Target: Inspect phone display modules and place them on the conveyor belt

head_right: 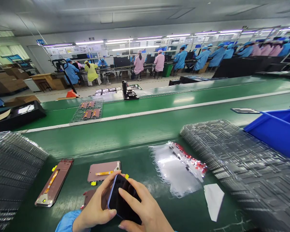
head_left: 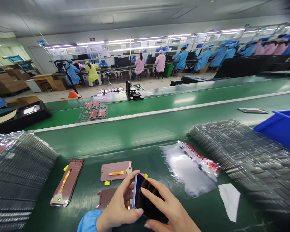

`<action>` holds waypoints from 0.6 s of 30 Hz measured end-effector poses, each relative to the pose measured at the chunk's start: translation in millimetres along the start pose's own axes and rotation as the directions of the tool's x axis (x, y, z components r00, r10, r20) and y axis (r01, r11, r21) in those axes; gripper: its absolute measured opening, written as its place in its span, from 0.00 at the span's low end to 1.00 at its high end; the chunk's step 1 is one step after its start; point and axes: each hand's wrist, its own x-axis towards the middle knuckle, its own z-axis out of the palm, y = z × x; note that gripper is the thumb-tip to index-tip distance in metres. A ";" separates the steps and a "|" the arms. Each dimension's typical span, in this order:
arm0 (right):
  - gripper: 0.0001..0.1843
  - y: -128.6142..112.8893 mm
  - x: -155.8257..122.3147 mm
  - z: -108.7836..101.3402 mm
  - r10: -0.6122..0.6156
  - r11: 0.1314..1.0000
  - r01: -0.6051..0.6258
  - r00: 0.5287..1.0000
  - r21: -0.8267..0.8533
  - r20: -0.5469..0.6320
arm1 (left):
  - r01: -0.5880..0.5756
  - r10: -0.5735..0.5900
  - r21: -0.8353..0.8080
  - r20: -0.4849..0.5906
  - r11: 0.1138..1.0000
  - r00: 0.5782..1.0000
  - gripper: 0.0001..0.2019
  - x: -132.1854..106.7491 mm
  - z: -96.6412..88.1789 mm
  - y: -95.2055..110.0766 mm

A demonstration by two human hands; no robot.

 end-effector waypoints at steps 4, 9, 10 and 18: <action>0.33 1.1 0.4 -0.1 -0.018 1.000 0.018 1.000 -0.008 -0.004 | -0.009 0.009 0.010 0.002 1.000 1.000 0.43 -0.2 0.4 0.7; 0.33 0.9 1.5 0.6 -0.045 0.999 0.044 0.999 -0.031 -0.011 | -0.011 0.011 0.013 -0.001 1.000 1.000 0.42 0.5 0.1 2.2; 0.32 0.5 1.6 0.6 -0.049 0.998 0.048 0.999 -0.037 -0.014 | -0.007 0.007 0.010 0.002 1.000 1.000 0.43 0.3 0.1 2.6; 0.32 -1.8 3.4 -0.7 -0.085 0.996 0.084 0.996 -0.019 -0.040 | -0.020 0.021 -0.026 0.048 0.999 0.999 0.41 -2.5 1.7 7.6</action>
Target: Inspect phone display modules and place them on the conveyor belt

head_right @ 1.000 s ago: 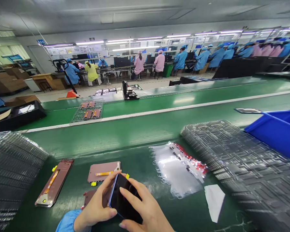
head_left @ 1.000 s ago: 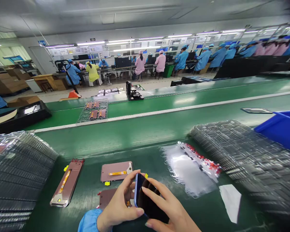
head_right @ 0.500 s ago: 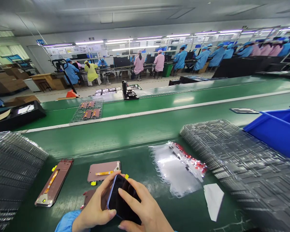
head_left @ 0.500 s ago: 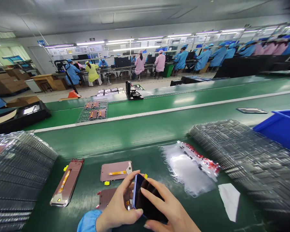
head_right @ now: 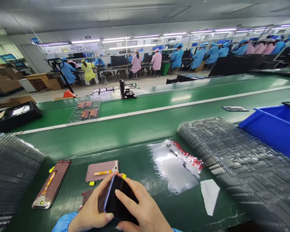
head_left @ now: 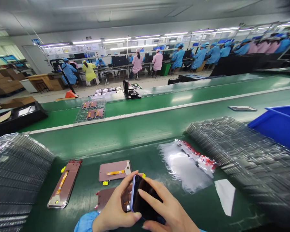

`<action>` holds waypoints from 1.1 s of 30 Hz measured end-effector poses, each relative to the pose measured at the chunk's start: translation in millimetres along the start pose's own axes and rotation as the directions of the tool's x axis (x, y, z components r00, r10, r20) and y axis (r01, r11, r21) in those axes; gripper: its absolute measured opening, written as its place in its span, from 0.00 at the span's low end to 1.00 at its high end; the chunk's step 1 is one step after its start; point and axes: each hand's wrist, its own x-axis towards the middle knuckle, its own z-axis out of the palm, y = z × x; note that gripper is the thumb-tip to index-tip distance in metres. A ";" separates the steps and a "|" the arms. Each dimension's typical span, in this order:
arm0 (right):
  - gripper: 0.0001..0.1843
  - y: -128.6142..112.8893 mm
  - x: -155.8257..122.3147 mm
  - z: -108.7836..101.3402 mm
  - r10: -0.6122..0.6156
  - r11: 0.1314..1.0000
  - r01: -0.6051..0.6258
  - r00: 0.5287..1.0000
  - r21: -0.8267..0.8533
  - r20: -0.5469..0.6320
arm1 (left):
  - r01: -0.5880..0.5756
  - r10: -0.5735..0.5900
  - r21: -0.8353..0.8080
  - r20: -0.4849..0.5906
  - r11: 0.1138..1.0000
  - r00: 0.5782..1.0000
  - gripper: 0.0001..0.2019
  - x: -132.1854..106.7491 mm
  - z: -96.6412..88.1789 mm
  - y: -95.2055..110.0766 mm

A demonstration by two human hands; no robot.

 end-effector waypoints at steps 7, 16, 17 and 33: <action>0.33 -1.3 -1.0 0.3 0.011 1.000 -0.011 1.000 0.014 0.012 | -0.003 0.002 0.030 0.009 1.000 1.000 0.43 -3.1 -4.5 -5.3; 0.32 -5.6 3.5 -4.4 -0.008 1.000 0.008 1.000 -0.012 0.022 | 0.011 -0.010 -0.031 0.036 0.999 0.999 0.43 -2.9 -4.4 -1.2; 0.32 -6.0 4.1 -4.3 -0.009 1.000 0.010 1.000 -0.015 0.027 | 0.010 -0.008 -0.055 0.038 0.998 0.999 0.42 -1.9 -4.2 -0.5; 0.42 2.0 0.3 -0.5 0.388 0.871 -0.363 0.922 0.330 -0.008 | 0.179 -0.284 -0.455 -0.174 0.872 0.943 0.21 23.2 -6.7 12.6</action>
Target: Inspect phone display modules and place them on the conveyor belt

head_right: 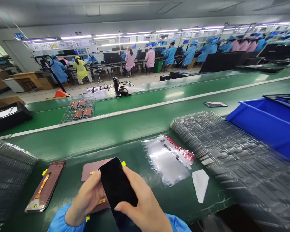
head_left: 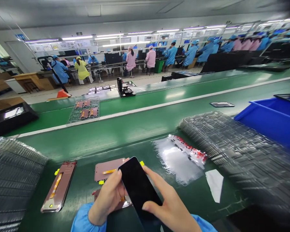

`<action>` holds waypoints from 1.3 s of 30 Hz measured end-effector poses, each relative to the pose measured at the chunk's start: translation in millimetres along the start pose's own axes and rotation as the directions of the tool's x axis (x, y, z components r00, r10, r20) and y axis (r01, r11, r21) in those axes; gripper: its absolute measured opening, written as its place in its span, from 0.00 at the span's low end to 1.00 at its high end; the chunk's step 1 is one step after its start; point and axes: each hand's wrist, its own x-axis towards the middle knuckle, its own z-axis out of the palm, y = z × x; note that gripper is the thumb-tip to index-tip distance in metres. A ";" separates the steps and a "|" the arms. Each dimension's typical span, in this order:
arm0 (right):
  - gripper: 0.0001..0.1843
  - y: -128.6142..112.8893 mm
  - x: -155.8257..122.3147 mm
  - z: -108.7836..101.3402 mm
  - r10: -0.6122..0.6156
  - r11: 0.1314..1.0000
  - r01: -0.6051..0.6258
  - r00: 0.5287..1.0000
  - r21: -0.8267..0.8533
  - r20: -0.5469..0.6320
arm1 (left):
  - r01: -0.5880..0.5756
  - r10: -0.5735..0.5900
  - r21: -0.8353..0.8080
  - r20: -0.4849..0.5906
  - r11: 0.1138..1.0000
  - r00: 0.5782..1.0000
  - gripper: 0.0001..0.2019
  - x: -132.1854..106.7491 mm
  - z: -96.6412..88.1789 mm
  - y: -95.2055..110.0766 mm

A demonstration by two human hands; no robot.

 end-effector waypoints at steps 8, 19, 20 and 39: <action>0.24 9.0 4.2 -2.3 0.312 0.651 -0.542 0.829 0.531 0.465 | -0.037 0.026 -0.079 -0.140 0.996 0.990 0.16 13.6 -7.0 21.8; 0.17 17.1 6.1 -3.8 0.410 0.607 -0.424 0.892 0.672 0.192 | 0.134 -0.129 0.255 -0.034 0.958 0.991 0.19 -5.9 6.7 0.1; 0.17 16.4 6.7 -4.7 0.416 0.610 -0.414 0.893 0.675 0.172 | 0.156 -0.149 0.284 -0.047 0.946 0.988 0.19 -7.4 6.3 -3.2; 0.18 15.3 2.4 -1.1 0.380 0.739 -0.366 0.920 0.566 0.099 | 0.155 -0.096 0.347 -0.180 0.925 0.979 0.21 -15.7 13.7 -9.5</action>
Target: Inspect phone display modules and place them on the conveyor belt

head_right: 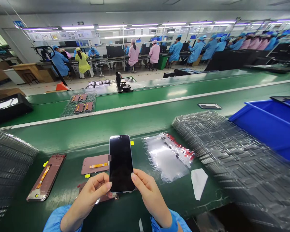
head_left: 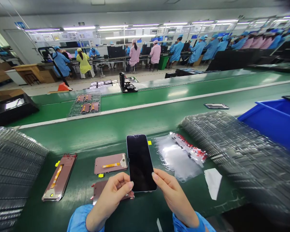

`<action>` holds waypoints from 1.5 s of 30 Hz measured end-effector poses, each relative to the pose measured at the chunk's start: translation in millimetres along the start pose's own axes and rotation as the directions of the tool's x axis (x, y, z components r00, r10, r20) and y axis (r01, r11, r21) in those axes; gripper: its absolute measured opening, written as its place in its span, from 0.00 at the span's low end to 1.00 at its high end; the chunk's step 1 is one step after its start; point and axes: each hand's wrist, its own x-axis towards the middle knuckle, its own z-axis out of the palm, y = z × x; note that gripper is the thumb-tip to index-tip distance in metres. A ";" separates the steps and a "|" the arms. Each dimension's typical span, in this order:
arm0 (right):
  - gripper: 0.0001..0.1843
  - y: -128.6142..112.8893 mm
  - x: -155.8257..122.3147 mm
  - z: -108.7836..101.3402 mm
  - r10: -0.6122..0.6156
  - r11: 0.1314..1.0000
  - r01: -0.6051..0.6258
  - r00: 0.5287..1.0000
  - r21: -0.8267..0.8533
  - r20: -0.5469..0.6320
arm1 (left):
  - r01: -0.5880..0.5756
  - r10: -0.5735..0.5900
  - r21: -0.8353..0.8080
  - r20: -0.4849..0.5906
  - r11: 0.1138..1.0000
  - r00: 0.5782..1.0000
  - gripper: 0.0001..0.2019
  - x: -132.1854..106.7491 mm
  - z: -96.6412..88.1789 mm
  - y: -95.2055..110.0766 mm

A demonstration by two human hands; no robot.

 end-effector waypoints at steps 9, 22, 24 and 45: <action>0.20 -0.1 -1.3 1.1 0.039 0.999 -0.039 0.999 0.022 -0.017 | -0.010 0.010 0.021 -0.011 1.000 1.000 0.19 -1.9 0.6 4.6; 0.35 -4.6 -9.7 -7.8 0.110 0.993 -0.115 0.963 0.005 0.245 | -0.075 0.074 0.113 0.009 0.991 0.997 0.18 -5.0 -2.7 1.4; 0.34 -3.5 -9.1 -7.0 0.099 0.994 -0.109 0.963 0.027 0.251 | -0.090 0.089 0.113 0.015 0.990 0.996 0.17 -5.2 -3.9 -1.0; 0.24 -14.4 -7.9 -6.4 0.118 0.971 -0.176 0.941 0.161 0.318 | 0.049 -0.049 -0.051 0.015 0.997 0.999 0.19 -2.8 -6.5 6.4</action>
